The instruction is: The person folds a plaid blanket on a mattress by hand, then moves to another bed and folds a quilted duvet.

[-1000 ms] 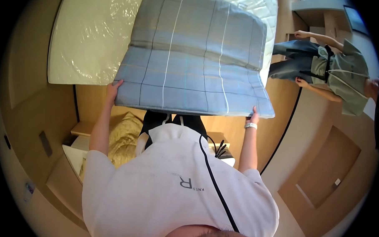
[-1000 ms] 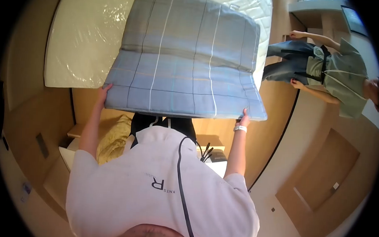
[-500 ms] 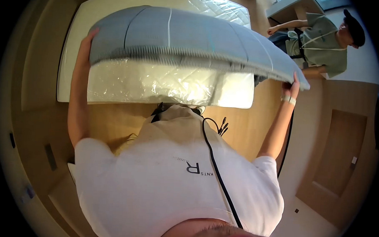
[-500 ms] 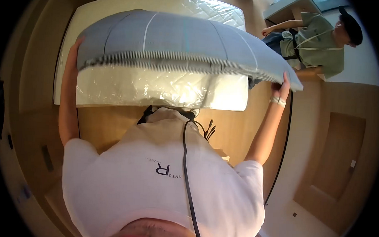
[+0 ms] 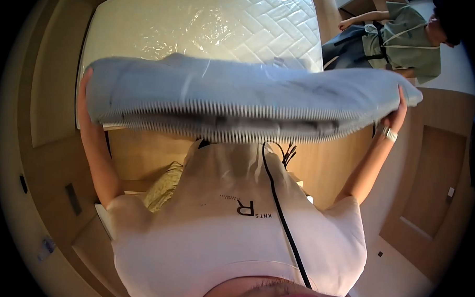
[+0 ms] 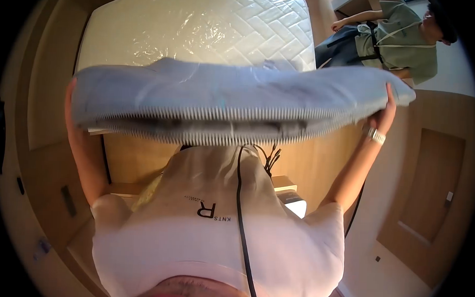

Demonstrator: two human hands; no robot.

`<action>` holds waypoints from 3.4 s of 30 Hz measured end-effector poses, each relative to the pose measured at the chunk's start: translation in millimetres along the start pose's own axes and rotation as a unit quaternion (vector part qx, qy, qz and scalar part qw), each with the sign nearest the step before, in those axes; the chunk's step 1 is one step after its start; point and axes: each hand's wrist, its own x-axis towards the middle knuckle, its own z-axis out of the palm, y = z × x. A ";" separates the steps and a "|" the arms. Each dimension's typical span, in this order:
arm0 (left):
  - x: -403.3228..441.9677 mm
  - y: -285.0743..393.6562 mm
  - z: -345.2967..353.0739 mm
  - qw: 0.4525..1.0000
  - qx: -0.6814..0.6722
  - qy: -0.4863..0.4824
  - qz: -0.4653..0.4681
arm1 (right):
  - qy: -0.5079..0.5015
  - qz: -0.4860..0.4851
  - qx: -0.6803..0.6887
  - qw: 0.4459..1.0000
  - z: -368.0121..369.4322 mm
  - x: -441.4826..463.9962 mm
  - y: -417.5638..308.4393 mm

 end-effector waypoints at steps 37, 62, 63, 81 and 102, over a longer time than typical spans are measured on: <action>164.8 -445.0 -92.8 0.833 0.505 -0.016 -0.227 | 0.089 0.470 -0.071 0.875 -158.2 95.1 456.0; 323.1 -531.7 37.7 0.960 -0.163 0.201 -0.107 | 0.186 0.308 0.045 0.932 -108.9 308.6 629.3; 320.5 -531.1 28.5 0.960 -0.162 0.202 -0.105 | 0.178 0.285 0.006 0.942 -107.6 315.7 625.1; 400.2 -485.7 23.9 0.966 -0.011 0.250 -0.063 | 0.029 0.223 0.069 0.972 -116.5 320.8 544.1; 318.3 -513.4 -55.8 0.956 -0.197 0.210 -0.048 | 0.313 0.100 -0.268 0.906 -177.1 281.9 625.1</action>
